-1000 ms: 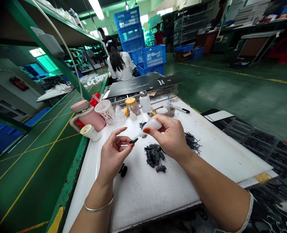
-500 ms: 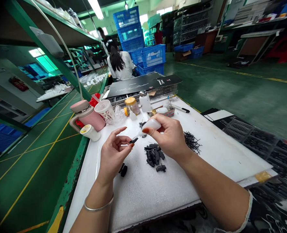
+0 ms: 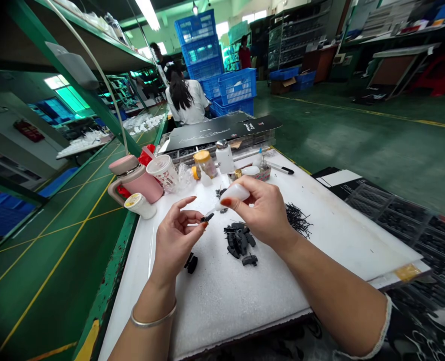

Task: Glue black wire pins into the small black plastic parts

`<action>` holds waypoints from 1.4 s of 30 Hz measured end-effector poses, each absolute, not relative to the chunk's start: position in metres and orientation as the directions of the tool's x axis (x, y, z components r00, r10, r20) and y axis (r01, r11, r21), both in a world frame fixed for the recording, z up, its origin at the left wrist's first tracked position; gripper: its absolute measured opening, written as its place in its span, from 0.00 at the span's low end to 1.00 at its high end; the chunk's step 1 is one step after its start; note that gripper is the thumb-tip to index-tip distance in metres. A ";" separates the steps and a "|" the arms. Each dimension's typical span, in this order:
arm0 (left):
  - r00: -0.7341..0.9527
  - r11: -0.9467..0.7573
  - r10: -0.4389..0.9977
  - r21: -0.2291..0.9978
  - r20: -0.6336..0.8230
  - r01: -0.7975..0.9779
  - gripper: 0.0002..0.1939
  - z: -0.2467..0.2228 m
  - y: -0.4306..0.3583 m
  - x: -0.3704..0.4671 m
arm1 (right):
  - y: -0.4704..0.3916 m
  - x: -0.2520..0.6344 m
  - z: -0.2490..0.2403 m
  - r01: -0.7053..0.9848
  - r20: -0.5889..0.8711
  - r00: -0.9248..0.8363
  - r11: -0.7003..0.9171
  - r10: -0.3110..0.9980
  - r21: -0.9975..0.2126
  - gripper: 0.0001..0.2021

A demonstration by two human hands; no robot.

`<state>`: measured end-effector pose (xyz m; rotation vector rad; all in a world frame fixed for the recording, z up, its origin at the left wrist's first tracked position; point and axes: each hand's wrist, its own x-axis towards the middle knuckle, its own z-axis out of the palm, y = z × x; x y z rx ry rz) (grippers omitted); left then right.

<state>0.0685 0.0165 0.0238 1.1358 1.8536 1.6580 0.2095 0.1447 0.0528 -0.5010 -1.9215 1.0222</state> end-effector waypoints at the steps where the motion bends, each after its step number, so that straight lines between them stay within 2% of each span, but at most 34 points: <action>1: -0.586 -0.035 0.781 0.952 0.215 0.303 0.28 0.024 0.016 0.068 | 0.145 0.210 0.053 -0.044 0.511 -0.533 0.581 0.674 -0.813 0.08; 5: -0.586 -0.033 0.781 0.951 0.217 0.307 0.28 0.024 0.016 0.068 | 0.148 0.211 0.054 -0.058 0.499 -0.527 0.557 0.688 -0.829 0.10; 8: -0.593 -0.037 0.777 0.955 0.212 0.293 0.28 0.024 0.016 0.068 | 0.153 0.210 0.053 -0.128 0.458 -0.524 0.464 0.719 -0.876 0.12; 11: -0.594 -0.069 0.780 0.970 0.197 0.232 0.28 0.024 0.017 0.068 | 0.160 0.209 0.050 -0.269 0.356 -0.519 0.247 0.777 -0.931 0.13; 14: -0.588 -0.118 0.788 0.983 0.181 0.143 0.29 0.025 0.017 0.066 | 0.162 0.205 0.048 -0.383 0.215 -0.540 -0.010 0.814 -0.924 0.13; 17: -0.571 -0.156 0.802 0.985 0.172 0.078 0.30 0.026 0.017 0.065 | 0.158 0.199 0.046 -0.368 0.080 -0.658 -0.227 0.749 -0.902 0.21; 19: -0.561 -0.180 0.808 0.982 0.180 0.056 0.31 0.027 0.017 0.064 | 0.153 0.195 0.041 -0.287 0.015 -0.767 -0.321 0.642 -0.903 0.20; 21: -0.554 -0.205 0.810 0.978 0.191 0.037 0.31 0.027 0.017 0.064 | 0.147 0.191 0.035 -0.187 -0.022 -0.858 -0.352 0.513 -0.917 0.14; 24: -0.537 -0.223 0.824 0.975 0.181 -0.013 0.32 0.026 0.017 0.063 | 0.140 0.187 0.026 -0.091 -0.030 -0.929 -0.306 0.369 -0.948 0.08; 27: -0.525 -0.225 0.835 0.973 0.166 -0.050 0.32 0.026 0.017 0.062 | 0.138 0.186 0.022 -0.033 -0.057 -0.960 -0.312 0.275 -0.949 0.09; 30: -0.517 -0.230 0.840 0.971 0.167 -0.061 0.32 0.025 0.017 0.061 | 0.138 0.186 0.021 0.012 -0.102 -0.974 -0.406 0.201 -0.914 0.12; 34: -0.480 -0.232 0.860 0.970 0.174 -0.065 0.32 0.027 0.016 0.061 | 0.139 0.186 0.022 0.045 -0.139 -0.979 -0.503 0.152 -0.863 0.16; 38: -0.453 -0.235 0.869 0.972 0.199 -0.025 0.32 0.028 0.016 0.062 | 0.139 0.185 0.021 0.086 -0.183 -0.976 -0.561 0.118 -0.823 0.13; 42: -0.475 -0.213 0.861 0.977 0.184 -0.008 0.31 0.026 0.018 0.062 | 0.139 0.185 0.020 0.012 -0.162 -0.959 -0.541 0.231 -0.841 0.11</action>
